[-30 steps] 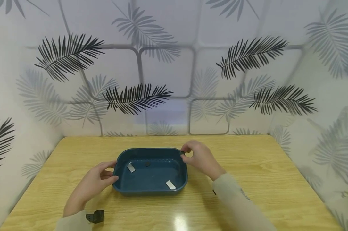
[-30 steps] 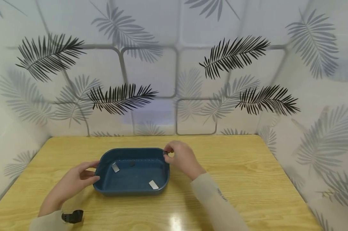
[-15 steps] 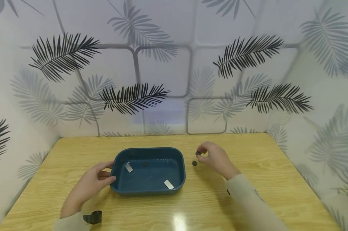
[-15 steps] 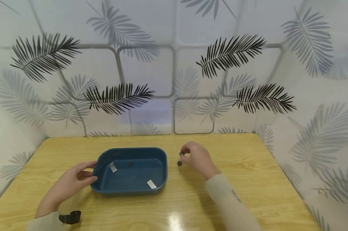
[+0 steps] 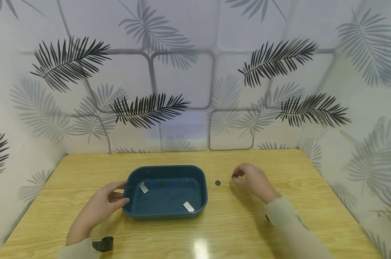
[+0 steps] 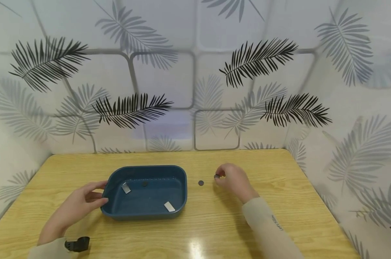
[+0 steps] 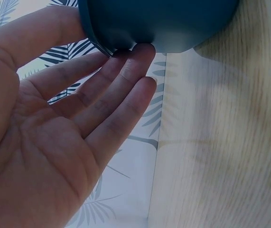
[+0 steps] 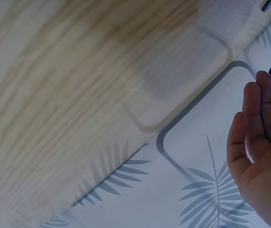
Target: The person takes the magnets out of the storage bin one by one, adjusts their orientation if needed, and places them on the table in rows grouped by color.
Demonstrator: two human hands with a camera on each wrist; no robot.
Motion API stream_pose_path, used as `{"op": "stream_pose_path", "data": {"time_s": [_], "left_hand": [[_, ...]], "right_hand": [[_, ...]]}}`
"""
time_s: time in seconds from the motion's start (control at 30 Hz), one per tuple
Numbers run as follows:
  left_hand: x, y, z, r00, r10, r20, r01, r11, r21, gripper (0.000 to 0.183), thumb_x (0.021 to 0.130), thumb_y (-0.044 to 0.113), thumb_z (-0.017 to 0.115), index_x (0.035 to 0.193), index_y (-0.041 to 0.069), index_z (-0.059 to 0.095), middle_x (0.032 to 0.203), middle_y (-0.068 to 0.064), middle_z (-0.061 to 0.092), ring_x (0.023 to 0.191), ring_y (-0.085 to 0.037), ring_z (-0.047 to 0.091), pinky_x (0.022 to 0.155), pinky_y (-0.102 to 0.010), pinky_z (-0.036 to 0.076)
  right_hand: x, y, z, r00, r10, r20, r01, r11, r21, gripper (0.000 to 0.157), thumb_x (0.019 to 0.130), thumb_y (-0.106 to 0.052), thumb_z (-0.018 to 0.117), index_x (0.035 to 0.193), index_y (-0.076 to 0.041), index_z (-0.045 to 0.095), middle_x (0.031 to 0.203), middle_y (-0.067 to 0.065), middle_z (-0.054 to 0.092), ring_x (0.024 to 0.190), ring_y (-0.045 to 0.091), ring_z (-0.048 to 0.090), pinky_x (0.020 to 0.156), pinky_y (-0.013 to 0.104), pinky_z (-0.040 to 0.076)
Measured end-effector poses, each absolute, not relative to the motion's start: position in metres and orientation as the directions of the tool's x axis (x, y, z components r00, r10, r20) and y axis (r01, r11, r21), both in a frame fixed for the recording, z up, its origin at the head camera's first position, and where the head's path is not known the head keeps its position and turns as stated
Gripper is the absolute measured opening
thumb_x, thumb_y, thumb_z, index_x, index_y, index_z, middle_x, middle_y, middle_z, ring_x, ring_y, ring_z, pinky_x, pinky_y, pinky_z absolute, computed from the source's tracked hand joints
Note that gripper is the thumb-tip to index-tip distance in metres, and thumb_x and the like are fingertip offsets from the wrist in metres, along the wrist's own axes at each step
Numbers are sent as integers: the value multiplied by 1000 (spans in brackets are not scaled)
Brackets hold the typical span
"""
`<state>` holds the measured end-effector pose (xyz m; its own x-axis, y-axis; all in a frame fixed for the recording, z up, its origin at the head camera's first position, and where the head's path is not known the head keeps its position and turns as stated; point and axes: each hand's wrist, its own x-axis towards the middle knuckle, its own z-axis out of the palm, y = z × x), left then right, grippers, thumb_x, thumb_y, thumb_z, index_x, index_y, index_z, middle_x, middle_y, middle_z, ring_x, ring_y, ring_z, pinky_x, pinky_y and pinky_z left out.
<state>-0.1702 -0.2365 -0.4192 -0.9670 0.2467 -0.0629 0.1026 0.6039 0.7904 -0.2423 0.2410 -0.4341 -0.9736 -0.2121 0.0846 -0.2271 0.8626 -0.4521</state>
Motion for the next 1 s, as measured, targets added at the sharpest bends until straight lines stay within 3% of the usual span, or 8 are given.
{"op": "stream_pose_path", "data": {"time_s": [0.5,0.77,1.0], "left_hand": [[-167,-238,-420,-968,241,-75,85,590,803,64,99,17,70,154,-3,43,150,-25,51,121,-38,66,90,-36,63],[-168,-237,-421,-968,240,-73,86,592,801,64,99,17,70,154,-3,44,150,-25,51,123,-38,66,92,-38,63],[-170,-238,-420,-968,240,-69,92,602,793,65,99,19,70,154,-4,43,150,-25,51,122,-38,66,91,-39,63]], "right_hand": [[-245,243,-447,-983,-184,-28,-155,890,-428,12,91,-17,79,99,-9,76,104,6,71,95,22,66,88,44,59],[-245,242,-451,-976,-216,-23,-191,900,-392,11,91,-16,79,99,-10,76,100,3,68,93,19,66,88,43,60],[-245,245,-445,-979,-202,-35,-165,880,-445,18,94,-17,75,107,-6,75,108,8,69,99,23,67,90,44,60]]}}
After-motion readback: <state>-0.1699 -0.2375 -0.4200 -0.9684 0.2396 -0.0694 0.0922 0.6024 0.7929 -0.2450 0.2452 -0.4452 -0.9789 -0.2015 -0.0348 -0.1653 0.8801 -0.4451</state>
